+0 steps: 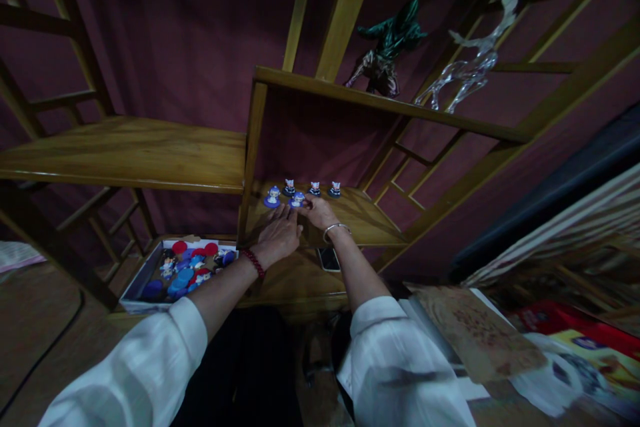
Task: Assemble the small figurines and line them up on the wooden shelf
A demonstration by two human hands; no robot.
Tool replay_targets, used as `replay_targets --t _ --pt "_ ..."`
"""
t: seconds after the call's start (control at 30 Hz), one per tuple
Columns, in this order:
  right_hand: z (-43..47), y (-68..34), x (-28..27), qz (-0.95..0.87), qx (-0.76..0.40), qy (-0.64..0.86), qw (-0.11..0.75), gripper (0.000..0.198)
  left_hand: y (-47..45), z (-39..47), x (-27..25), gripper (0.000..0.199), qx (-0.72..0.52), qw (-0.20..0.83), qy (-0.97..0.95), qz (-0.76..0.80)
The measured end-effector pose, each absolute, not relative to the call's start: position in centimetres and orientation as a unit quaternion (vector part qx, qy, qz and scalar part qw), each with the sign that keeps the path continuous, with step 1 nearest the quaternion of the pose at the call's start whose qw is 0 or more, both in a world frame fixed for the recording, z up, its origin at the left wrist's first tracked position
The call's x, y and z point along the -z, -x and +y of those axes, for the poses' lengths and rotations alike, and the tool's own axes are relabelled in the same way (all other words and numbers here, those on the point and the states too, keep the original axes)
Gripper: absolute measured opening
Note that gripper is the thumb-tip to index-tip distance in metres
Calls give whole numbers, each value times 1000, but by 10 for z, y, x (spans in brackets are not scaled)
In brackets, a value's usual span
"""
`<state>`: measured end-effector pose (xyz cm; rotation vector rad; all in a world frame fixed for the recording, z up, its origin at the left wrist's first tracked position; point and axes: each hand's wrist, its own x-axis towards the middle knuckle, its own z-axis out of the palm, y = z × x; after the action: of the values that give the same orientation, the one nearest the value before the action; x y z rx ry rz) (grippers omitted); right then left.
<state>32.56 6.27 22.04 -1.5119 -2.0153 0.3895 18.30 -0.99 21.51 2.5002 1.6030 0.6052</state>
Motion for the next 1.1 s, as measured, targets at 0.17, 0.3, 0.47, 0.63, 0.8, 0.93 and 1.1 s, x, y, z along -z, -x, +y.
replay_targets --t 0.17,0.3,0.47,0.63,0.8,0.93,1.1 --pt "63 -327 -222 -758 -162 564 284 19 -183 -10 -213 49 -215 42 -825 521" --pt "62 -327 -222 -758 -179 553 296 20 -183 -10 -213 49 -214 45 -824 523" --pt "63 -328 -221 -754 -205 540 311 20 -182 -11 -214 48 -218 41 -825 520" --pt "65 -330 -217 -759 -185 541 310 21 -182 -11 -213 47 -223 33 -824 520" --pt "64 -330 -213 -765 -172 531 321 22 -181 -13 -213 44 -251 45 -816 519" --pt "61 -330 -212 -754 -191 530 337 26 -178 -18 -218 35 -298 68 -789 533" --pt "61 -330 -210 -751 -196 534 336 27 -173 -21 -223 34 -357 60 -708 607"
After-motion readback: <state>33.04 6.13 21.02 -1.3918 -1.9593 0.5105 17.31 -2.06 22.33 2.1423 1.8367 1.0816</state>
